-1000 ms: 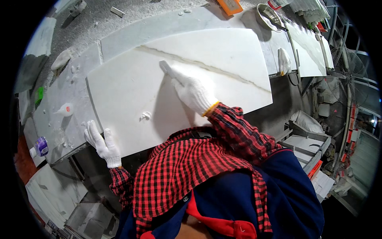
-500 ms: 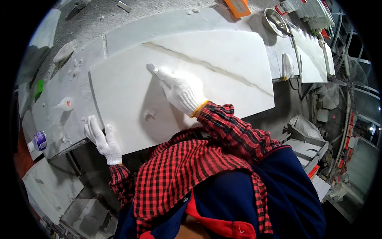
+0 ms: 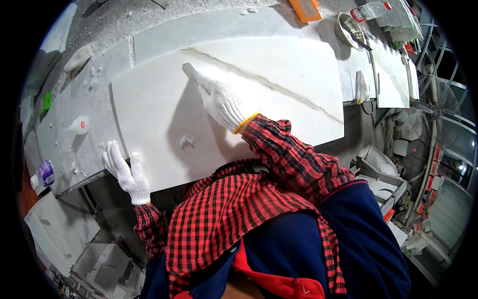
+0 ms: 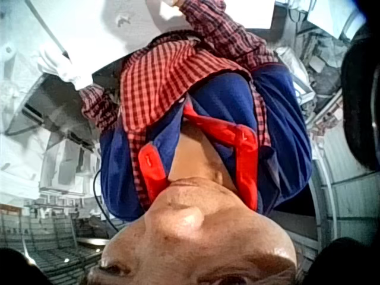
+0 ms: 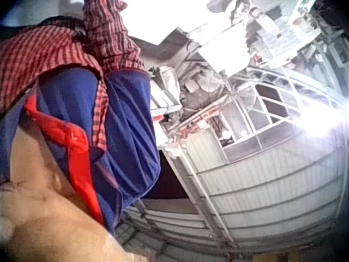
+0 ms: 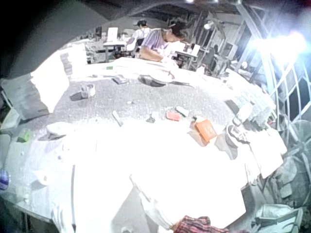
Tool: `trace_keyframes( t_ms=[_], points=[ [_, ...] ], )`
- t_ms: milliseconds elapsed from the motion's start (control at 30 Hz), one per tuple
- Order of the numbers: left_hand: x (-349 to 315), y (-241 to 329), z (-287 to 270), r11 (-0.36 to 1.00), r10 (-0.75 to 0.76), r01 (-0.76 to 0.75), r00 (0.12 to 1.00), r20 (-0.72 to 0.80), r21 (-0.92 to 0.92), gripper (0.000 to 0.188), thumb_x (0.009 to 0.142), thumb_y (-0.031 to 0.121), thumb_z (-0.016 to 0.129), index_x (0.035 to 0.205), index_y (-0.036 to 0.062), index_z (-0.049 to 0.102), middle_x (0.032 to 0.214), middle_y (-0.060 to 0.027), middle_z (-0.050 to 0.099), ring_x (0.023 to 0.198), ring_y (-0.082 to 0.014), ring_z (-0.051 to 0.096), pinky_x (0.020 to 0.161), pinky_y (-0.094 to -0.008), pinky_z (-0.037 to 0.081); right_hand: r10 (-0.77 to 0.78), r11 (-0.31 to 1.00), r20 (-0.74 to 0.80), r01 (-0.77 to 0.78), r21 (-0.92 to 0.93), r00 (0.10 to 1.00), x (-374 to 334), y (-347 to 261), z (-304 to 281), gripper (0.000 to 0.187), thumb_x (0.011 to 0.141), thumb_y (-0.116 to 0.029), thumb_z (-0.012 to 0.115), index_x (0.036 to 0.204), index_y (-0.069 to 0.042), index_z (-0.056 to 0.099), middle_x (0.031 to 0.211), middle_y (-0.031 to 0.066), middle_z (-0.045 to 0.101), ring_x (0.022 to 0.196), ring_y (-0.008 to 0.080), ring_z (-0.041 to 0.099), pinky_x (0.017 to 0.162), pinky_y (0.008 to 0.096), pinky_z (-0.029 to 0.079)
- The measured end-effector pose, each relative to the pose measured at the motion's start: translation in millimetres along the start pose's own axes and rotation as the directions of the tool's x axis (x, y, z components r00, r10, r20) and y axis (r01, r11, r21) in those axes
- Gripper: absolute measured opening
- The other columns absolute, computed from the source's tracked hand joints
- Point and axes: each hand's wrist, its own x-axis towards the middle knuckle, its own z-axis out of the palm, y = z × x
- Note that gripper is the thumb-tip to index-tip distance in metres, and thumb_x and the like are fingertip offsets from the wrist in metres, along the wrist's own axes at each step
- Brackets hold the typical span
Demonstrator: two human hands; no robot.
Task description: The person applies a white paste to a crack on a large white stone slab using a small bottle, then spreads and smooths the paste with a metal spatula. They repeatedly scrape and wipe the area to blend the repair into the surface.
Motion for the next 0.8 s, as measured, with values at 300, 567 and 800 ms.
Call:
trace_keyframes(
  t_ms=[300, 567, 800],
  points=[
    [-0.5, -3.6, 0.7, 0.999, -0.005, 0.005, 1.000, -0.003, -0.047, 0.065, 0.090, 0.023, 0.065, 0.147, 0.0031, 0.041, 0.153, -0.0172, 0.038, 0.146, -0.0422, 0.022, 0.119, -0.0554, 0.011, 0.007, 0.999, 0.063, -0.009, 0.043, 0.998, 2.1, 3.5, 6.0, 0.054, 0.091, -0.022, 0.058, 0.142, -0.036, 0.049, 0.081, 0.0159, 0.067, 0.066, 0.0318, 0.064, 0.061, 0.0414, 0.052],
    [1.4, -0.7, 0.2, 1.000, 0.024, -0.024, 1.000, -0.005, -0.018, 0.062, 0.093, 0.022, 0.061, 0.148, 0.0024, 0.039, 0.154, -0.0164, 0.037, 0.146, -0.0374, 0.024, 0.120, -0.0514, 0.011, 0.133, 0.989, 0.115, -0.139, 0.044, 0.984, 0.6, 3.5, 12.8, 0.040, 0.092, -0.025, 0.061, 0.132, -0.022, 0.062, 0.081, 0.0155, 0.068, 0.065, 0.0330, 0.064, 0.062, 0.0392, 0.053],
    [0.9, -0.2, 1.1, 1.000, 0.003, -0.003, 1.000, -0.013, -0.020, 0.062, 0.093, 0.022, 0.061, 0.148, 0.0022, 0.039, 0.153, -0.0163, 0.039, 0.146, -0.0378, 0.024, 0.120, -0.0521, 0.011, 0.221, 0.953, 0.213, -0.257, 0.160, 0.952, -3.5, -6.9, -8.8, 0.037, 0.094, -0.026, 0.059, 0.130, -0.019, 0.063, 0.081, 0.0164, 0.068, 0.068, 0.0324, 0.065, 0.062, 0.0393, 0.052]
  ],
)
